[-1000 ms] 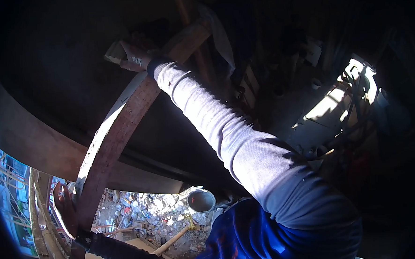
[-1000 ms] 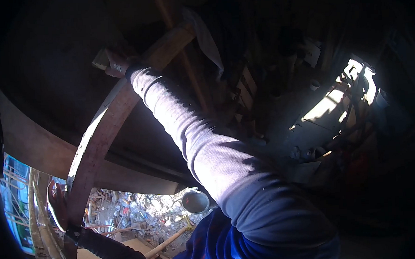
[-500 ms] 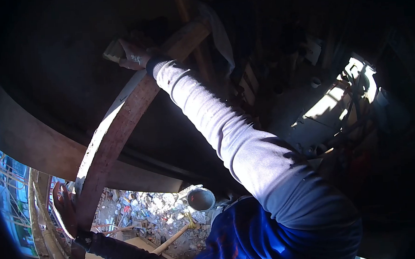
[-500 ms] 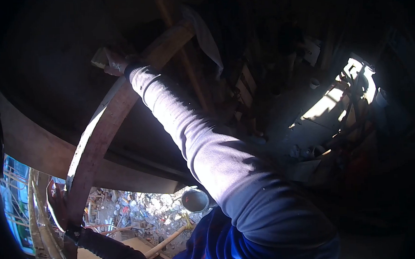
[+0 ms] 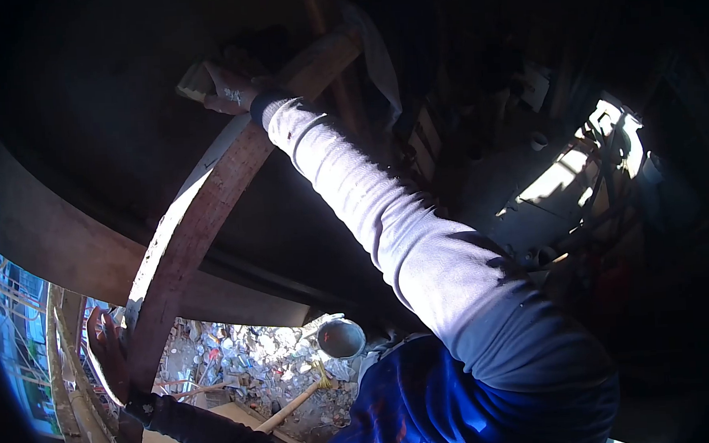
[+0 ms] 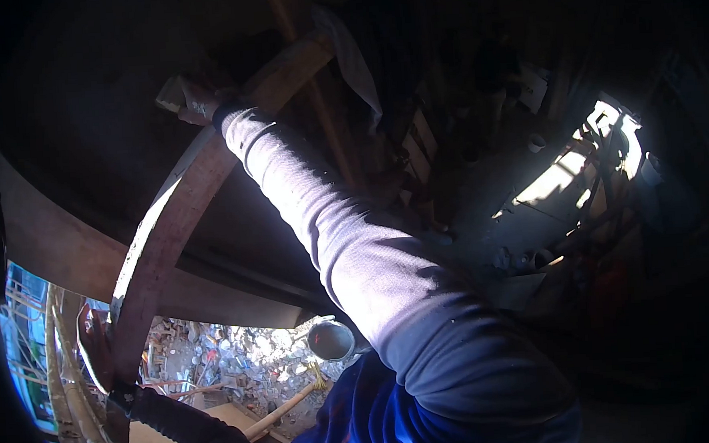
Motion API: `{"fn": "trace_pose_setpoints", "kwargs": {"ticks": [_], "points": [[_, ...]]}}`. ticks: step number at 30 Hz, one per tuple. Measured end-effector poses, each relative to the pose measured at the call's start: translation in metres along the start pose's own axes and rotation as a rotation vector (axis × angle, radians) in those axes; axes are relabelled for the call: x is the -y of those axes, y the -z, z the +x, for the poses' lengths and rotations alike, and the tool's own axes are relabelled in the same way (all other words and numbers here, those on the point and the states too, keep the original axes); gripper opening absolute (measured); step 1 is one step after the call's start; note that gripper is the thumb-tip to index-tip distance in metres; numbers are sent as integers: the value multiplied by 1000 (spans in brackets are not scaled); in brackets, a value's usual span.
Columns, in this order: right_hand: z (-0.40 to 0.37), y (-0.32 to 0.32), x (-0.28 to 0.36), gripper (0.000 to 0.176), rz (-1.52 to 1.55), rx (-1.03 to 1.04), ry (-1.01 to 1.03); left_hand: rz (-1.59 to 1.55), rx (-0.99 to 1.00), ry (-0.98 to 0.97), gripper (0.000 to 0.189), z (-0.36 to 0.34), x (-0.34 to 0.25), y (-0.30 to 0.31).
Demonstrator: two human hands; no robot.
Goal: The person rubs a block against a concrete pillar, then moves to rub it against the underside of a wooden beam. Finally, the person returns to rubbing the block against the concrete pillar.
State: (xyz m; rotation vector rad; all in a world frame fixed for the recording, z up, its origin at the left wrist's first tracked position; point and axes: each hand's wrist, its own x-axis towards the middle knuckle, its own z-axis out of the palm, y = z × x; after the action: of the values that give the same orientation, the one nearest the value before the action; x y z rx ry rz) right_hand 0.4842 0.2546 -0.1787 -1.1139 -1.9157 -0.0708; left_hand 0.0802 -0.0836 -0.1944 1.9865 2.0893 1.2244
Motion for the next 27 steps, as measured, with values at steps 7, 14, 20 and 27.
{"fn": "trace_pose_setpoints", "kwargs": {"ticks": [7,14,20,27], "points": [[-2,30,11,71,76,233,-80,-74,35,132,46,-1,-27,0],[-5,25,9,74,84,196,-66,-89,15,112,45,-2,-23,-3],[-3,20,5,76,77,195,-53,-59,9,131,45,-3,-32,-3],[-4,21,5,77,45,167,-32,-58,24,158,45,-1,-32,-2]]}}
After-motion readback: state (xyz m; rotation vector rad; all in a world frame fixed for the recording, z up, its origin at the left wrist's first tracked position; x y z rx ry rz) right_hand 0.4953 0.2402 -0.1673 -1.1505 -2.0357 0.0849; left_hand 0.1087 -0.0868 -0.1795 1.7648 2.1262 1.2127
